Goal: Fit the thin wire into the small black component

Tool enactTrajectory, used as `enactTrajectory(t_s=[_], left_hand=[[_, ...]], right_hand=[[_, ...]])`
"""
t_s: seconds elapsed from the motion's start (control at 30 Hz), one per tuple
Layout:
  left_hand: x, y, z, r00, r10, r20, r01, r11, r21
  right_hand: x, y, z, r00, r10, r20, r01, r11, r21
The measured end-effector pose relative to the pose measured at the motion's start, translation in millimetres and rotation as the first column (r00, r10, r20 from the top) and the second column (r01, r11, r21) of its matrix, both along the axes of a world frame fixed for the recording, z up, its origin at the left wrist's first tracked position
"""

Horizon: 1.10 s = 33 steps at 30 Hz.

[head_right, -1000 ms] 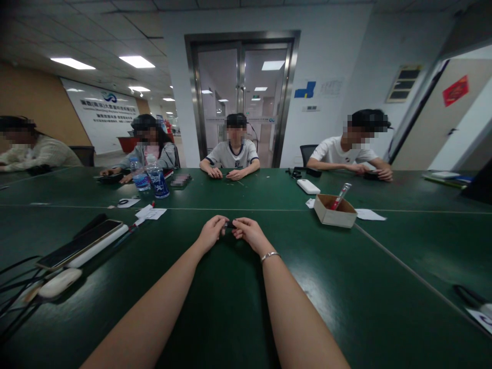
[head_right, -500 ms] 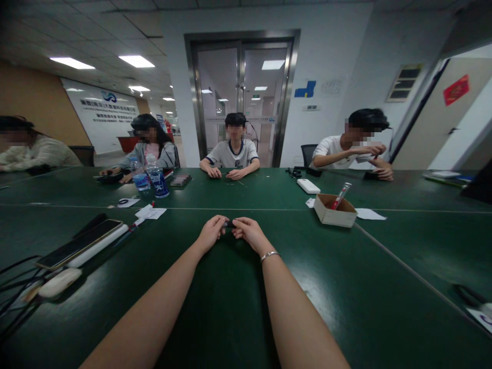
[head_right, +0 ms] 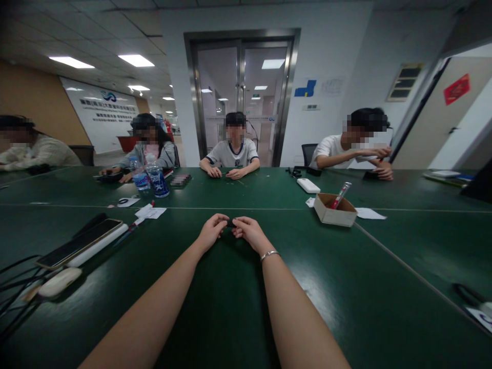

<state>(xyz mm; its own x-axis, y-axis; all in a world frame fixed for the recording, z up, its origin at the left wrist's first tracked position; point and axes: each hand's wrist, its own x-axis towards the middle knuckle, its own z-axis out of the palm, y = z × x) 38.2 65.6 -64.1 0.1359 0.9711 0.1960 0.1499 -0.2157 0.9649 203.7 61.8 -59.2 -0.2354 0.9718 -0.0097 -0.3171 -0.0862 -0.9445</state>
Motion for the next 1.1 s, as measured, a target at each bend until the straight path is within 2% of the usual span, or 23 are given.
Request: enactTrajectory(t_s=[0.2, 0.53, 0.67, 0.83, 1.1], left_hand=[[-1.4, 0.6, 0.8, 1.000, 0.024, -0.005, -0.024, 0.995, 0.097], [-1.9, 1.4, -0.5, 1.000, -0.004, 0.015, 0.002, 0.992, 0.129], [-2.2, 2.1, -0.6, 0.999, -0.001, 0.037, -0.003, 0.994, 0.112], [-0.6, 0.4, 1.1, 0.996, -0.009, 0.090, 0.008, 1.000, 0.005], [2.0, 0.1, -0.1, 0.998, 0.008, 0.058, -0.008, 1.000, -0.004]], right_hand=[[-0.7, -0.5, 1.2, 1.000, -0.004, -0.009, 0.004, 1.000, -0.006], [0.6, 0.4, -1.1, 0.999, -0.002, -0.033, 0.002, 1.000, 0.013], [0.5, 0.9, -1.1, 1.000, -0.006, -0.022, 0.006, 1.000, 0.005], [-0.4, 0.3, -0.3, 1.000, -0.019, -0.010, 0.019, 1.000, -0.002], [-0.6, -1.9, 1.3, 1.000, -0.011, -0.008, 0.011, 1.000, -0.002]])
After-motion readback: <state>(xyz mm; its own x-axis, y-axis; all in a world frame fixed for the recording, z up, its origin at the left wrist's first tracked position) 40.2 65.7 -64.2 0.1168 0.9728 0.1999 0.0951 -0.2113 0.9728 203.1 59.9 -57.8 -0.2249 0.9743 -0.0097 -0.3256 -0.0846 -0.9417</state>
